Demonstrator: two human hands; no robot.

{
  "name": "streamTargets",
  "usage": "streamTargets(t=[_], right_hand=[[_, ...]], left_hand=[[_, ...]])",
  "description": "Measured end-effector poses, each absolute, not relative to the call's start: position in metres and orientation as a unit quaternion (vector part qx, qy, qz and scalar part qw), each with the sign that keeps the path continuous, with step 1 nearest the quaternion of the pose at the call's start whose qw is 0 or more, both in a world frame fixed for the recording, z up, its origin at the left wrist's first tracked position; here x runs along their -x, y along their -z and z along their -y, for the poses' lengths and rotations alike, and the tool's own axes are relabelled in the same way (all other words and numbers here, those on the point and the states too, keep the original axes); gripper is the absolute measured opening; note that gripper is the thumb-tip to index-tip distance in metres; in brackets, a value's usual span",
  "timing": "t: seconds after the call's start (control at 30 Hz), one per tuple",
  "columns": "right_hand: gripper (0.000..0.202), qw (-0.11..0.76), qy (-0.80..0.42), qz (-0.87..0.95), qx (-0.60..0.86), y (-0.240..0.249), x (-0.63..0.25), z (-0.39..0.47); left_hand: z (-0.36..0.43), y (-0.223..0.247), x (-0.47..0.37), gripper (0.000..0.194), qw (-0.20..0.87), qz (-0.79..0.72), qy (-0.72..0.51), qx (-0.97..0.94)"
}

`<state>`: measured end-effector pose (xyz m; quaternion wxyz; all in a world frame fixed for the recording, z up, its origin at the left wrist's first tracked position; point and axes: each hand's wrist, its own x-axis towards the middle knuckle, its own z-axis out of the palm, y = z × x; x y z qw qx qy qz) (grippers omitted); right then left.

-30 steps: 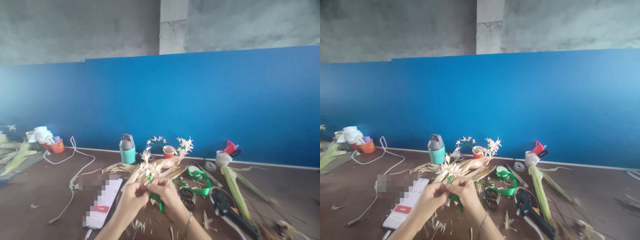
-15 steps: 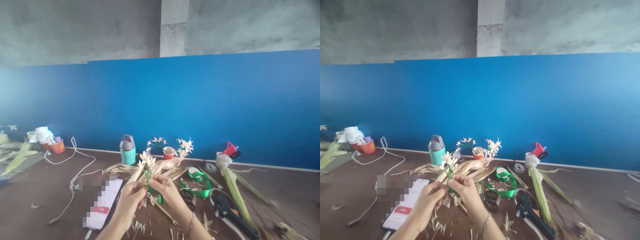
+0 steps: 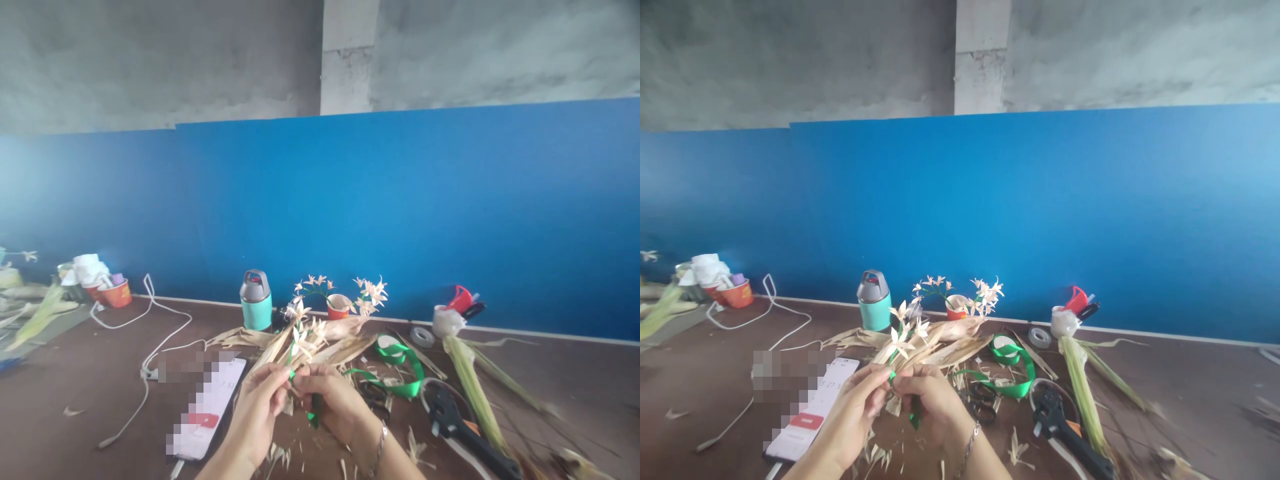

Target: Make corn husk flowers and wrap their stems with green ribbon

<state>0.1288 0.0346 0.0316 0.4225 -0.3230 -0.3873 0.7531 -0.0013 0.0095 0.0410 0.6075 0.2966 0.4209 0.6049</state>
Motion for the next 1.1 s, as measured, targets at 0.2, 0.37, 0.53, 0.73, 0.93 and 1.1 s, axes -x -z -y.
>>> streamTargets(t=[0.2,0.37,0.53,0.73,0.93,1.1], right_hand=[[0.024,0.453,-0.787,0.372,0.193,-0.035,-0.138,-0.037],[0.018,0.481,-0.739,0.412,0.232,-0.029,-0.137,-0.038],[0.029,0.492,-0.693,0.445,0.283,-0.034,-0.135,-0.037],[0.037,0.518,-0.628,0.444,0.374,-0.024,-0.127,-0.041],[0.033,0.518,-0.645,0.430,0.362,-0.025,-0.126,-0.039],[0.026,0.442,-0.740,0.440,0.252,-0.041,-0.136,-0.033]], left_hand=[[-0.009,-0.043,0.003,0.023,0.710,-0.399,-0.539,-0.216],[-0.006,-0.041,0.003,0.022,0.742,-0.392,-0.490,-0.238],[-0.007,-0.043,0.005,0.023,0.633,-0.474,-0.452,-0.412],[-0.009,-0.030,0.007,0.017,0.259,-0.575,-0.430,-0.646],[-0.007,-0.032,0.007,0.021,0.254,-0.556,-0.453,-0.649],[-0.005,-0.044,0.005,0.021,0.592,-0.479,-0.472,-0.444]])
